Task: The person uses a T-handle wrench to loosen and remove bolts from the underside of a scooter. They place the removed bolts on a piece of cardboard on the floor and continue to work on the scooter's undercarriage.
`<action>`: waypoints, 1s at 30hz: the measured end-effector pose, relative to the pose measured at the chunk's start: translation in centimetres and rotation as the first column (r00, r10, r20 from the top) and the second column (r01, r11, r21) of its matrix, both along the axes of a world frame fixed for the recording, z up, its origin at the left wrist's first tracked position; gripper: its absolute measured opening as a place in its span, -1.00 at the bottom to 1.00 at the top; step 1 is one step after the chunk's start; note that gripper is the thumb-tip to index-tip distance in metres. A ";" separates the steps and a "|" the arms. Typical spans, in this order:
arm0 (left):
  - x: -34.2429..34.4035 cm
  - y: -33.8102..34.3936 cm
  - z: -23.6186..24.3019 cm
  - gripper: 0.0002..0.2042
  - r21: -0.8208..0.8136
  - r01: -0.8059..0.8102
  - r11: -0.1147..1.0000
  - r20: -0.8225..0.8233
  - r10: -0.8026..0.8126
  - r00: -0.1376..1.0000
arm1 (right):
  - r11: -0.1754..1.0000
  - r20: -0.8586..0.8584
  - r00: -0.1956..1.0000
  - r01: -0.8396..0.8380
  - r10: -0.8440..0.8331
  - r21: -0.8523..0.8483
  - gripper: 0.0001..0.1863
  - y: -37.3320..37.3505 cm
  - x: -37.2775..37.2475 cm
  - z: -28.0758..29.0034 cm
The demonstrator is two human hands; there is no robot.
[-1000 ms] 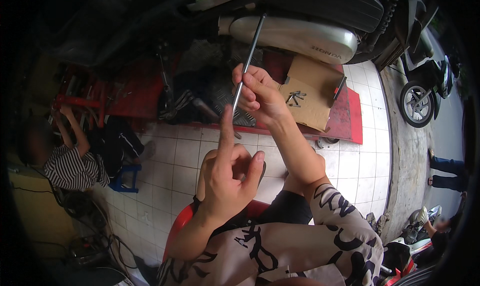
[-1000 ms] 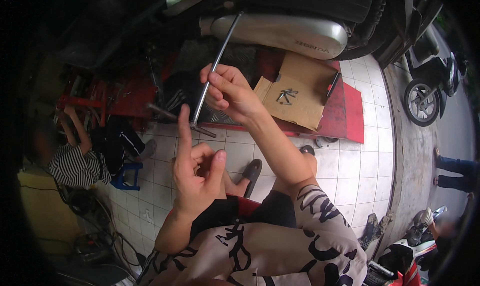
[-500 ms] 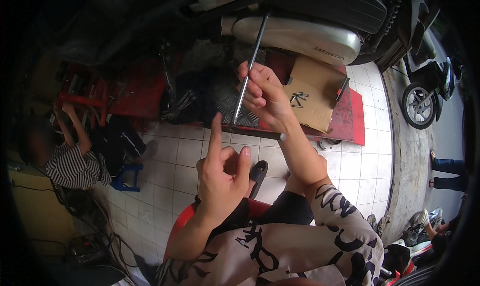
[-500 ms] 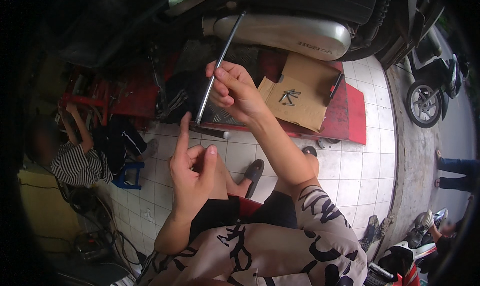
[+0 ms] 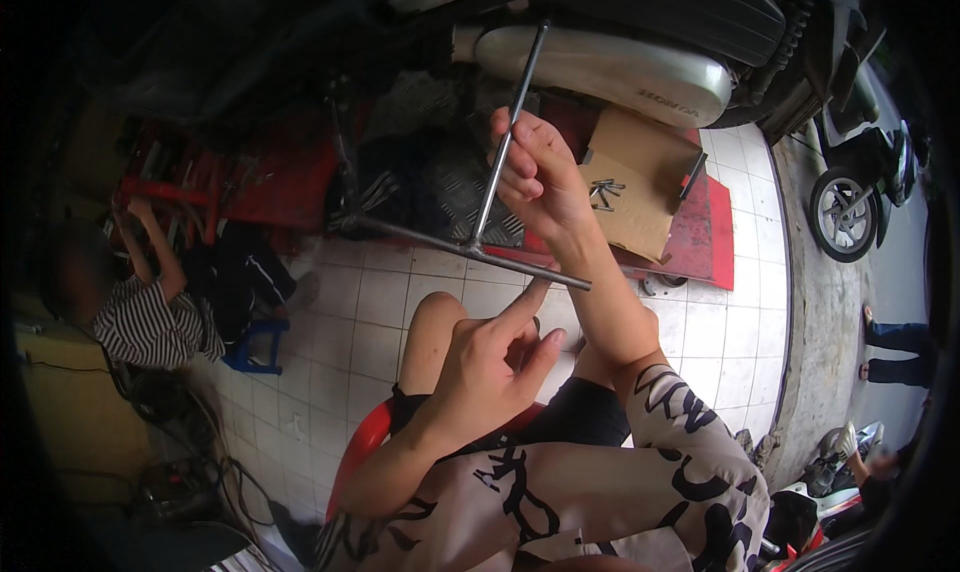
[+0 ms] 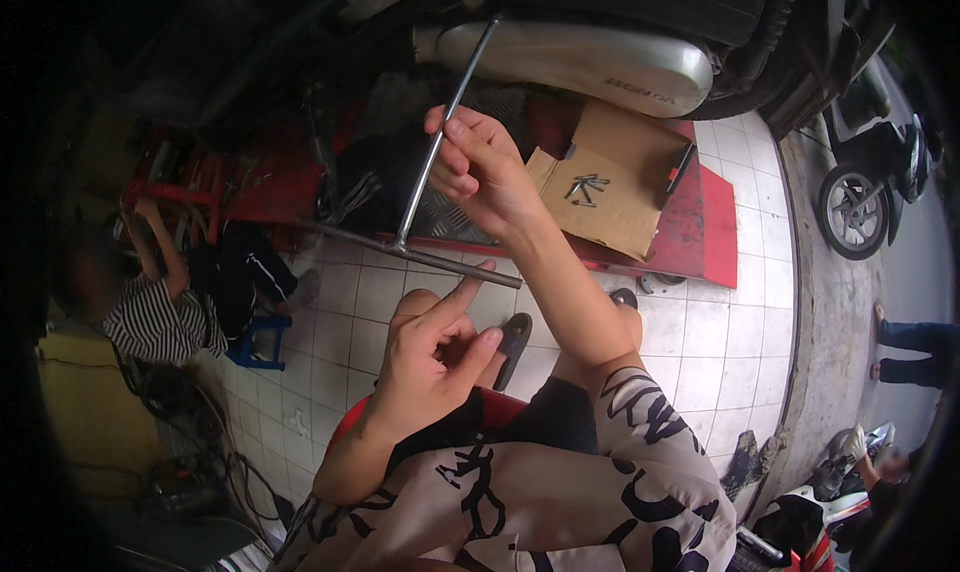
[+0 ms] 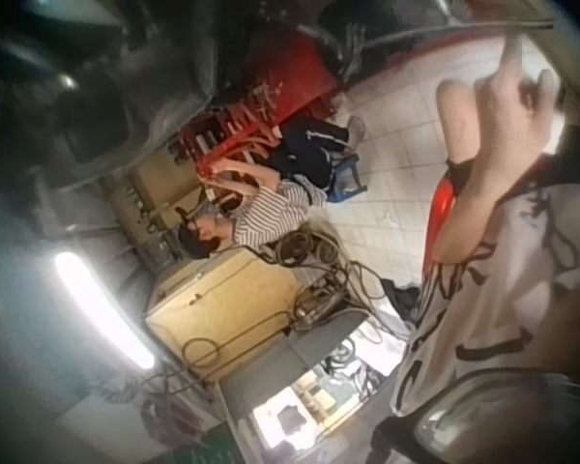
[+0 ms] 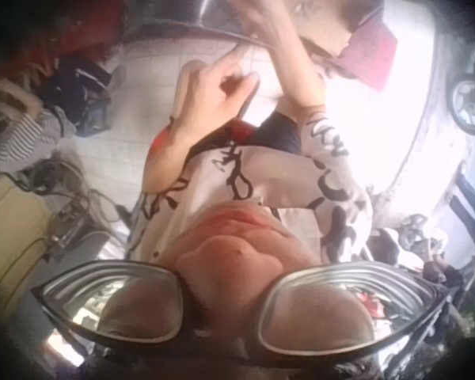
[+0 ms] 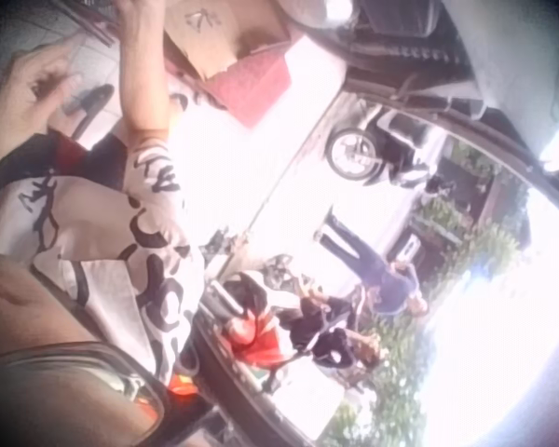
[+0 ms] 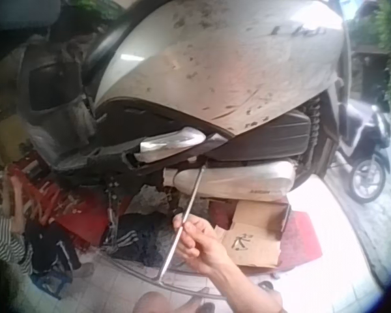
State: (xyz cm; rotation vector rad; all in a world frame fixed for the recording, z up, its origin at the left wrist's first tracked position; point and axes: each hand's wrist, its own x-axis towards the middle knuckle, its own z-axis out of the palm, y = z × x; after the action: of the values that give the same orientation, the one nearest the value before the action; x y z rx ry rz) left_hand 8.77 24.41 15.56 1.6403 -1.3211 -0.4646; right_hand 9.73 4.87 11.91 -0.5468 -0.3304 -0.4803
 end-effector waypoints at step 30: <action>0.0 0.5 3.6 -0.37 -0.126 -0.209 0.970 -0.472 0.127 0.872 | 0.995 0.026 0.995 0.098 -0.097 -0.004 -0.80 -1.2 -1.2 0.6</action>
State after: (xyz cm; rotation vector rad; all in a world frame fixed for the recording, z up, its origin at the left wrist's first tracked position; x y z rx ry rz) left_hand 8.80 24.93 19.15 1.3737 -0.8287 -0.5743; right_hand 8.52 3.67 12.54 -0.5643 -0.3307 -0.5813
